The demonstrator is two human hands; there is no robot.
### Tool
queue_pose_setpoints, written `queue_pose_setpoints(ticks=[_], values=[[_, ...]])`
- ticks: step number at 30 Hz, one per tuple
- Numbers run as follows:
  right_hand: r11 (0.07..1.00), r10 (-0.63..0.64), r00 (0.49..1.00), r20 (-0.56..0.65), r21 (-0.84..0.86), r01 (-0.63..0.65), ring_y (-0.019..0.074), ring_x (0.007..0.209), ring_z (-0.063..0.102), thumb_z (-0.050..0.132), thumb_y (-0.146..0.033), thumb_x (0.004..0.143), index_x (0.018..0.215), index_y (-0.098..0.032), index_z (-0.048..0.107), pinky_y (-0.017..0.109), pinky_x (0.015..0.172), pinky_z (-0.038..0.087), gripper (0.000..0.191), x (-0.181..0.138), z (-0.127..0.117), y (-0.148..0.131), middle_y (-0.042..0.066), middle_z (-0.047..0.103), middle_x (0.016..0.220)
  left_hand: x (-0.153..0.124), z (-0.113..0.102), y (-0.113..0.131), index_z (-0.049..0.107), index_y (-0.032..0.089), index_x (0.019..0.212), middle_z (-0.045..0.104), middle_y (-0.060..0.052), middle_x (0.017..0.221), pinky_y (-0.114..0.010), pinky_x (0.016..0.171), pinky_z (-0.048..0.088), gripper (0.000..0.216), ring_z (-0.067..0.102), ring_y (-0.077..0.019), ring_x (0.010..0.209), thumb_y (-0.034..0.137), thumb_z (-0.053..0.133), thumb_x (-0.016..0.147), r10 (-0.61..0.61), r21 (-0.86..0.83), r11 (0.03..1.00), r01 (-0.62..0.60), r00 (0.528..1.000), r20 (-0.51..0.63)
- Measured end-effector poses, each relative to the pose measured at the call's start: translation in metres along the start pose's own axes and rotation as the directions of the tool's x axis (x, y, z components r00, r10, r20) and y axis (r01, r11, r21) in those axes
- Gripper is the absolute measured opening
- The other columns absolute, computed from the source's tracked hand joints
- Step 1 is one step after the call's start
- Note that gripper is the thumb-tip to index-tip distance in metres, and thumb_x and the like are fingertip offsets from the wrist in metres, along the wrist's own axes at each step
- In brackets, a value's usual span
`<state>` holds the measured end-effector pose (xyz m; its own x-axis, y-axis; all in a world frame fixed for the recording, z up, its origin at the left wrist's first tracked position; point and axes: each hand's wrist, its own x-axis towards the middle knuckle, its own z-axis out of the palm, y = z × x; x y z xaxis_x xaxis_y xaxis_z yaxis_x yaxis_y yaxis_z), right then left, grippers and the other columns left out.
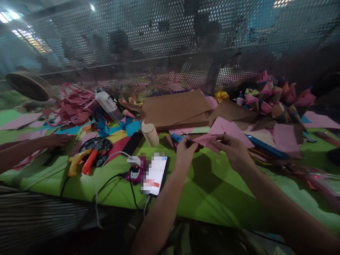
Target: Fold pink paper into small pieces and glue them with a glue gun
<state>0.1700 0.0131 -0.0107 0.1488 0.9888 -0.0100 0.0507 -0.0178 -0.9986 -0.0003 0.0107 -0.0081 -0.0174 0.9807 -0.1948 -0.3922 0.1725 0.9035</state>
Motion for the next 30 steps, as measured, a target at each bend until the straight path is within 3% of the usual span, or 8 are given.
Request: queue_pose_setpoints(ticks=[11,24,30], values=[[0.999,-0.008,1.000,0.019,0.035,0.007,0.0189,0.070,0.062,0.092,-0.063,0.053,0.078,-0.024,0.077,0.029,0.061,0.048,0.050,0.006,-0.007,0.002,0.003,0.071,0.074,0.003,-0.004,-0.006,0.064,0.016,0.082,0.069,0.000,0.077,-0.029,0.078,0.056,0.014,0.066,-0.0129,0.075,0.015,0.076,0.075,0.056,0.078,0.995,-0.061,0.996,0.063],[0.999,-0.021,1.000,0.006,0.041,0.020,0.0180,0.069,0.060,0.092,-0.069,0.048,0.075,-0.023,0.075,0.030,0.061,0.046,0.056,0.008,-0.009,0.004,0.003,0.069,0.075,0.006,-0.005,-0.009,0.065,0.016,0.086,0.070,0.000,0.079,-0.032,0.083,0.057,0.013,0.069,-0.0134,0.075,0.014,0.075,0.078,0.046,0.052,0.997,-0.051,0.994,0.100],[0.999,-0.044,0.999,0.023,0.010,0.043,0.0192,0.069,0.061,0.090,-0.070,0.052,0.077,-0.024,0.074,0.032,0.062,0.048,0.055,0.010,-0.010,0.007,0.003,0.070,0.076,0.006,-0.006,-0.010,0.065,0.016,0.087,0.071,-0.001,0.081,-0.034,0.084,0.057,0.016,0.070,-0.0142,0.074,0.016,0.078,0.078,0.042,0.060,0.997,-0.049,0.994,0.103]])
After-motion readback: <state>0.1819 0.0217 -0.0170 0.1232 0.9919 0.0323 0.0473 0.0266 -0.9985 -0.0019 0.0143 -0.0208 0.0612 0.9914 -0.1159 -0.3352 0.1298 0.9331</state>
